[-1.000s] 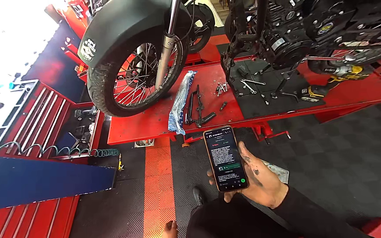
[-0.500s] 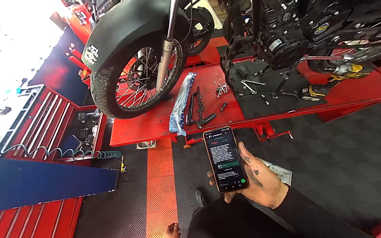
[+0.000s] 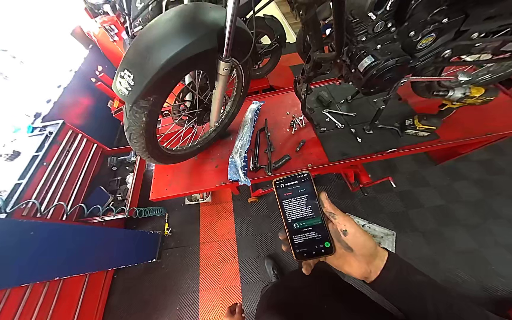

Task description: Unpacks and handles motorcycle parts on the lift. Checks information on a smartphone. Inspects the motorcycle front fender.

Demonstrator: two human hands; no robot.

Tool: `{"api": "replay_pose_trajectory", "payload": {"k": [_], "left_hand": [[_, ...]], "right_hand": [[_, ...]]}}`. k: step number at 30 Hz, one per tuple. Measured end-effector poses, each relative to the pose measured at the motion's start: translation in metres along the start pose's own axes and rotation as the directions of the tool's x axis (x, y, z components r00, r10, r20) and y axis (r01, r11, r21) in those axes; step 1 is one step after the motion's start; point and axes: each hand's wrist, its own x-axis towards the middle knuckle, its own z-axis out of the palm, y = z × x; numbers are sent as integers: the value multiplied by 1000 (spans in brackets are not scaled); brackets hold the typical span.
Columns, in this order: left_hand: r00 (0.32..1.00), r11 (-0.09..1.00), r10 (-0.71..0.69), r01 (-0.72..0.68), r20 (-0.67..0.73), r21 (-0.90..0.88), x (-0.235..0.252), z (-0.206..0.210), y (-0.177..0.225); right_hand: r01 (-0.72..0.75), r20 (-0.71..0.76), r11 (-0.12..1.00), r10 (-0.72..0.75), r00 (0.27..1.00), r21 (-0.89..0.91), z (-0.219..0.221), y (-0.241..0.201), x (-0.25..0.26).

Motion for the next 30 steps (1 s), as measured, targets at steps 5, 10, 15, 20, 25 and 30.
{"api": "replay_pose_trajectory", "payload": {"k": [5, 10, 15, 20, 25, 30], "left_hand": [[1000, 1000, -6, 6, -3, -23, -4, 0, 3], [1000, 1000, -10, 10, -5, -23, -5, 0, 2], [1000, 999, -29, 29, -2, -43, -7, 0, 3], [1000, 1000, -13, 13, 1, -21, -9, 0, 7], [1000, 1000, -8, 8, 4, -25, -10, 0, 7], [1000, 999, -18, 18, 5, -34, -11, 0, 8]], "right_hand": [[1, 13, 1000, -1, 1000, 12, -1, 1, 0], [1, 6, 1000, -2, 1000, 18, 0, 1, -1], [1, 12, 999, -1, 1000, 34, -2, 2, -2], [-4, -18, 1000, 4, 1000, 0, 1, 1, -3], [2, -11, 1000, -2, 1000, 13, -1, 2, -4], [3, -14, 1000, -2, 1000, 17, -2, 1, -4]]}}
